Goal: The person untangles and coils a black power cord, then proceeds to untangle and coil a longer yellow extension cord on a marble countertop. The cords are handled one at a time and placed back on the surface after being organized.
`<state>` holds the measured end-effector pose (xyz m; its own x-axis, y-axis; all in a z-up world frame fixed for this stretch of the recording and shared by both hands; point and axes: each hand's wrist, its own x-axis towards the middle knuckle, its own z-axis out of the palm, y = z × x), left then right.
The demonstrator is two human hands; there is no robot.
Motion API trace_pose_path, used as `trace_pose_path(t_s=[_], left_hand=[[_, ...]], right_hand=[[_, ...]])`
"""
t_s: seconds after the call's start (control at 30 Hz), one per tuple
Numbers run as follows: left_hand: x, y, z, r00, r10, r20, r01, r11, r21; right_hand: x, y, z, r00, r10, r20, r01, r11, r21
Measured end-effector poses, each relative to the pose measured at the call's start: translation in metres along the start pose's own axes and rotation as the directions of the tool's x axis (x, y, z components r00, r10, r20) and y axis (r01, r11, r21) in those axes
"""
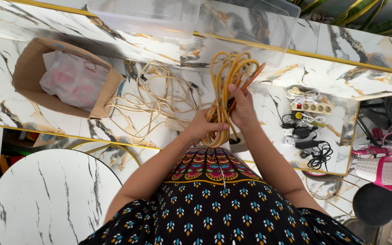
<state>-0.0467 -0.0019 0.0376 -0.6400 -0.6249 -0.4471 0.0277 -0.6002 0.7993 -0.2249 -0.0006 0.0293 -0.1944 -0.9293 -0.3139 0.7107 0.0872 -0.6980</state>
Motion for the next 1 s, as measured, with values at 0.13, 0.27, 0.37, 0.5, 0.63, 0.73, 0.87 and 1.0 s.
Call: trace_pose_path(t_s=[0.13,0.27,0.37,0.5,0.63,0.73,0.87,1.0], left_hand=[[0.004,-0.013,-0.006,0.984,0.161,-0.082,-0.166,0.984,-0.063],[0.006,-0.014,-0.014,0.961,0.158,-0.228,-0.175,0.983,-0.058],[-0.002,-0.021,-0.017,0.968,0.108,-0.225,-0.108,0.994,0.013],[-0.004,-0.044,-0.016,0.989,-0.043,-0.140,0.061,0.991,0.122],[0.013,-0.090,-0.005,0.978,-0.123,-0.166,0.169,0.938,0.302],[0.036,-0.127,0.001,0.966,-0.162,-0.203,0.232,0.890,0.394],[0.093,-0.166,0.001,0.970,-0.100,-0.224,0.209,0.813,0.543],[0.148,-0.183,0.002,0.964,-0.136,-0.227,0.223,0.882,0.416]], right_hand=[[-0.010,-0.015,-0.040,0.949,-0.298,-0.106,0.120,0.648,-0.752],[-0.049,0.000,-0.067,0.869,-0.028,-0.494,-0.131,0.950,-0.283],[-0.069,0.031,-0.080,0.544,0.669,-0.507,-0.626,0.726,0.286],[-0.069,0.076,-0.098,0.837,0.518,-0.178,-0.438,0.828,0.350],[-0.065,0.105,-0.132,0.986,0.163,0.032,-0.025,0.337,-0.941],[-0.063,0.131,-0.153,0.943,0.279,-0.180,-0.275,0.960,0.047],[-0.024,0.148,-0.195,0.780,0.342,-0.524,-0.307,0.939,0.156],[-0.003,0.139,-0.236,0.688,0.131,-0.714,-0.270,0.959,-0.085]])
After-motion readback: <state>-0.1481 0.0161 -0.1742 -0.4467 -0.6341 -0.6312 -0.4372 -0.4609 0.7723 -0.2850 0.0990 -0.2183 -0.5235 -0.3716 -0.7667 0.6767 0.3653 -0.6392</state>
